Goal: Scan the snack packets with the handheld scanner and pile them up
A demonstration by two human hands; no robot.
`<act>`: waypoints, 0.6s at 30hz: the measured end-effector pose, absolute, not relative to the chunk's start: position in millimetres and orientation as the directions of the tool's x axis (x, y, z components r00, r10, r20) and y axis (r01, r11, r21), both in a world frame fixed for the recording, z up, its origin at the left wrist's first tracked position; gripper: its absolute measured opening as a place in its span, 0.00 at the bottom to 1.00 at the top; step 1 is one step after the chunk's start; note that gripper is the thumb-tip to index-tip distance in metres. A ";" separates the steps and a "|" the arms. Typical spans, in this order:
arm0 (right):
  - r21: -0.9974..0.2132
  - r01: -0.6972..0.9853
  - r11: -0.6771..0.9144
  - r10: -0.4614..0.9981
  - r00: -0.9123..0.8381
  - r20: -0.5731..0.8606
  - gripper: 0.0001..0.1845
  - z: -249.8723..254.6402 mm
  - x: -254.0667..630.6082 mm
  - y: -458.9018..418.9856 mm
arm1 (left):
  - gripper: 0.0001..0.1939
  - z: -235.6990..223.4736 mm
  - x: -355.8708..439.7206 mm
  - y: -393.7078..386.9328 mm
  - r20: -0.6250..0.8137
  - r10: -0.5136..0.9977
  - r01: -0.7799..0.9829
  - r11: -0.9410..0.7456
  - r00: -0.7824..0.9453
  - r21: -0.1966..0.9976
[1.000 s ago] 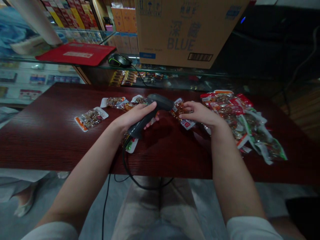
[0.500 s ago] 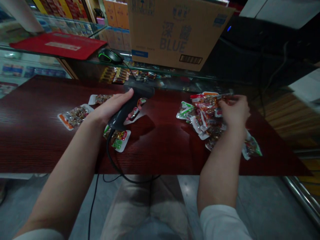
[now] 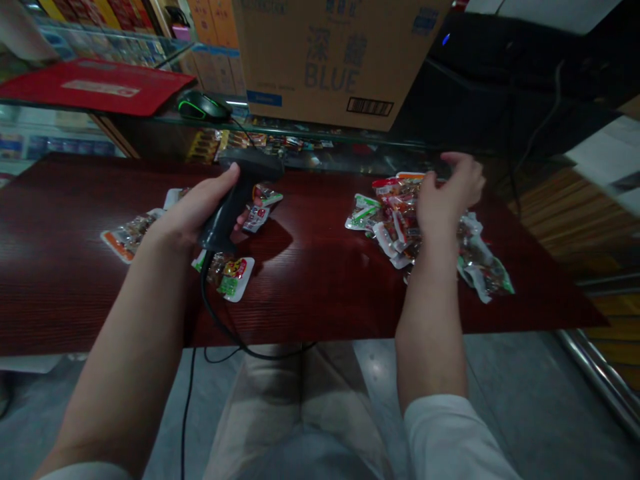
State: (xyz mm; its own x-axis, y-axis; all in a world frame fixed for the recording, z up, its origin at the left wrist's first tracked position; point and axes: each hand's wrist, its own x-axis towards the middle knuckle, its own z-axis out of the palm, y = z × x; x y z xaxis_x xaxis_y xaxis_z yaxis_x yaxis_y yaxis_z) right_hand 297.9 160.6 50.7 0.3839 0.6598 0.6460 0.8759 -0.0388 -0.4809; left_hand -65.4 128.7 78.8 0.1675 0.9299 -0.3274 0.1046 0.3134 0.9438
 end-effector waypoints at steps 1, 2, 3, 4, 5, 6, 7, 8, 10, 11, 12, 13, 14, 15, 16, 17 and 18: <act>-0.483 0.872 0.075 0.686 0.307 0.660 0.13 49.8 285.3 162.8 | 0.30 78.4 -67.0 129.7 -0.319 0.930 0.096 0.306 0.184 0.947; -0.492 0.849 0.192 0.719 0.220 0.660 0.13 47.8 269.7 163.7 | 0.30 78.0 -68.7 130.6 -0.311 0.931 0.089 0.299 0.192 0.950; -0.511 0.811 0.284 0.768 0.127 0.627 0.12 44.6 251.7 163.1 | 0.31 77.8 -70.4 131.3 -0.304 0.933 0.082 0.293 0.191 0.953; -0.538 0.763 0.358 0.813 0.029 0.582 0.11 40.2 232.1 160.6 | 0.32 77.8 -72.2 131.8 -0.294 0.939 0.077 0.284 0.177 0.956; -0.566 0.711 0.417 0.847 -0.077 0.526 0.11 34.9 211.8 156.5 | 0.32 78.0 -73.9 132.1 -0.282 0.945 0.075 0.273 0.164 0.959; -0.592 0.665 0.456 0.866 -0.178 0.467 0.10 28.9 192.0 151.0 | 0.32 78.3 -75.6 132.0 -0.270 0.950 0.075 0.261 0.158 0.962; -0.611 0.632 0.476 0.875 -0.268 0.404 0.09 22.7 173.3 144.6 | 0.33 78.8 -77.2 131.7 -0.260 0.952 0.077 0.251 0.160 0.965; -0.618 0.621 0.483 0.876 -0.350 0.332 0.09 16.7 156.6 137.8 | 0.33 79.3 -78.7 131.3 -0.258 0.952 0.080 0.247 0.163 0.966; -0.588 0.637 0.498 0.858 -0.459 0.229 0.12 6.4 130.6 125.0 | 0.35 80.5 -81.2 130.1 -0.270 0.947 0.084 0.259 0.174 0.962; -0.563 0.645 0.516 0.844 -0.497 0.204 0.14 2.6 121.6 119.8 | 0.35 81.0 -82.2 129.5 -0.281 0.943 0.083 0.270 0.178 0.959; -0.544 0.651 0.529 0.834 -0.517 0.192 0.15 -0.1 115.1 115.7 | 0.35 81.5 -83.0 129.0 -0.289 0.941 0.082 0.279 0.177 0.957; -0.532 0.653 0.540 0.826 -0.531 0.187 0.16 -1.8 110.8 112.7 | 0.35 82.0 -83.8 128.5 -0.292 0.939 0.083 0.282 0.179 0.956; -0.527 0.651 0.547 0.821 -0.539 0.187 0.16 -2.8 108.3 110.7 | 0.34 82.6 -84.5 127.9 -0.289 0.940 0.084 0.278 0.182 0.957; -0.529 0.647 0.549 0.820 -0.542 0.187 0.16 -3.1 107.3 109.7 | 0.33 83.3 -85.3 127.4 -0.280 0.942 0.087 0.268 0.183 0.959; -0.535 0.644 0.547 0.820 -0.541 0.186 0.15 -3.0 107.3 109.6 | 0.32 84.0 -86.2 126.8 -0.266 0.946 0.093 0.252 0.184 0.963; -0.543 0.643 0.540 0.824 -0.537 0.183 0.14 -2.8 108.1 110.3 | 0.31 84.8 -87.3 126.3 -0.229 0.957 0.105 0.213 0.181 0.971; -0.555 0.641 0.530 0.829 -0.530 0.179 0.13 -2.7 109.4 111.8 | 0.31 85.6 -88.6 125.9 -0.190 0.965 0.115 0.171 0.182 0.979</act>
State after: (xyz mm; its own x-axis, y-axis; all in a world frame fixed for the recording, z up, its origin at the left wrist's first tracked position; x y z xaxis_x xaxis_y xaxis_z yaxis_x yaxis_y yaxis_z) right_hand 109.4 111.8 -2.7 -0.5300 0.8288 0.1791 0.6414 0.5301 -0.5546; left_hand -88.6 125.9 85.6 0.1820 0.9648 -0.1899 0.1152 0.1709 0.9785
